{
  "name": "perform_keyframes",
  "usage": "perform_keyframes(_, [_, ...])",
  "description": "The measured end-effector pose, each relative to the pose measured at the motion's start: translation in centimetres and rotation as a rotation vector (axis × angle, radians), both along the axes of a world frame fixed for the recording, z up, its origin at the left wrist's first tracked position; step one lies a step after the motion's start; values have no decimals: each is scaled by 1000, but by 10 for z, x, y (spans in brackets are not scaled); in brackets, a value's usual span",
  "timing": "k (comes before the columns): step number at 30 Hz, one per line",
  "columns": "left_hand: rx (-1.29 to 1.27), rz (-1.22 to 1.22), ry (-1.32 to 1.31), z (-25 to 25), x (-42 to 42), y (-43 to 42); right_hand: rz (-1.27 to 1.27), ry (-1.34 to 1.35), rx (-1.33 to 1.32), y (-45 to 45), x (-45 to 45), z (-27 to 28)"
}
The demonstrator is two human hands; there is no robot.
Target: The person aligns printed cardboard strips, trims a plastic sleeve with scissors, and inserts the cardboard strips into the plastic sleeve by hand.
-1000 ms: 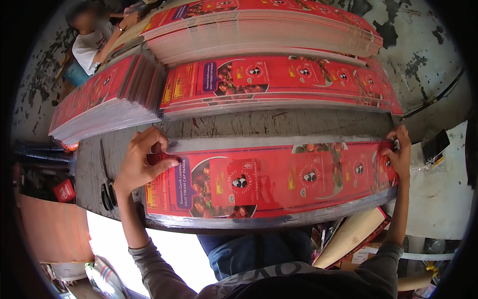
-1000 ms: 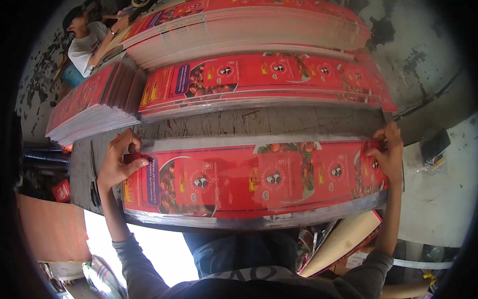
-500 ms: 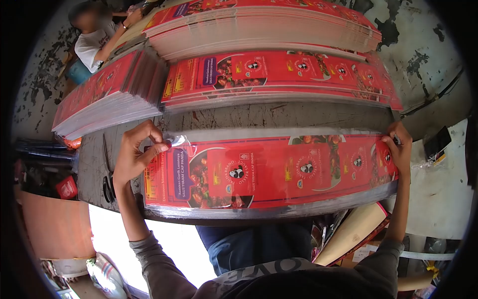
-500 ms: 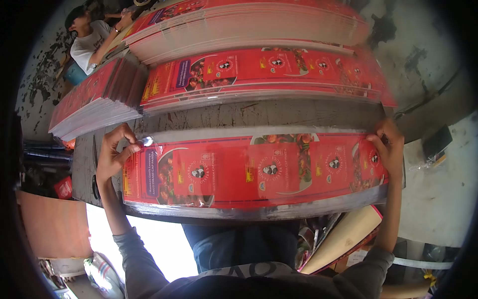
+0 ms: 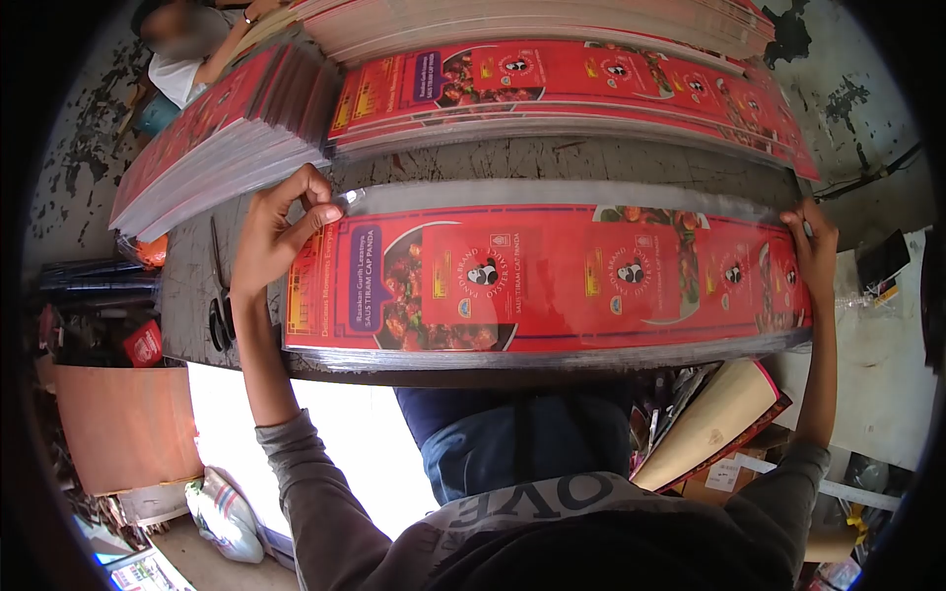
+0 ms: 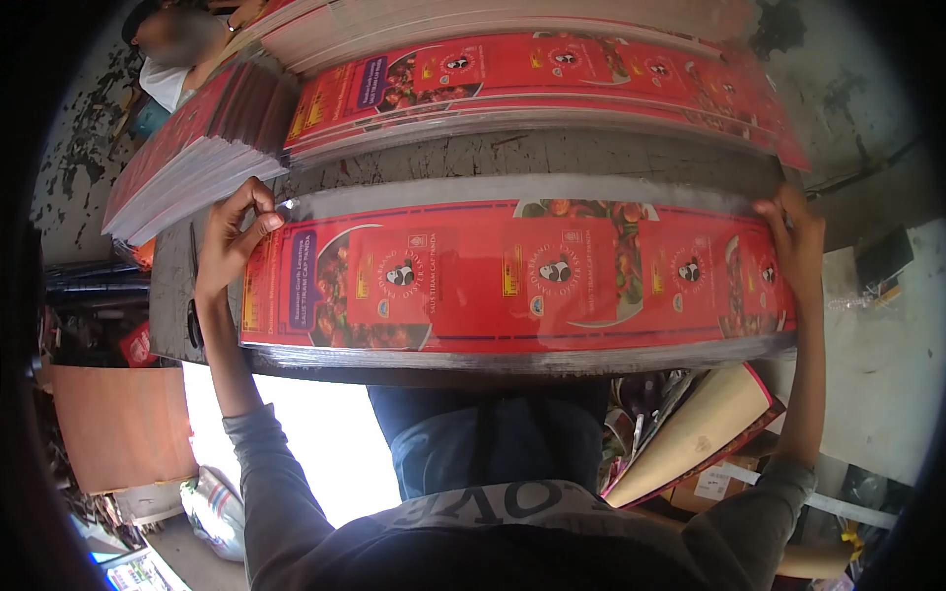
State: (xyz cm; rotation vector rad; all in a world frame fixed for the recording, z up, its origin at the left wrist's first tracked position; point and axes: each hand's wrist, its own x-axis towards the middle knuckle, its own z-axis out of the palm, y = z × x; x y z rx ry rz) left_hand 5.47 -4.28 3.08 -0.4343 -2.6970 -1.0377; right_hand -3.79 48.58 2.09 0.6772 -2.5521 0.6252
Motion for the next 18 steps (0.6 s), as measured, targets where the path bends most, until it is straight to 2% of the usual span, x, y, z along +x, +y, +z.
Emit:
perform_keyframes(7, [99,-14,3,-5,2,-4,-35,-1,-9,-1,3,0])
perform_keyframes(12, [76,1,26,4,4,1,-86,13,7,3,-1,-1])
perform_keyframes(14, [63,13,62,6,11,4,-60,246,76,1,5,2])
perform_keyframes(16, [321,64,140,5,24,9,-101,368,87,6,12,8])
perform_keyframes(18, [398,36,177,2,41,11,-144,487,94,8,25,16])
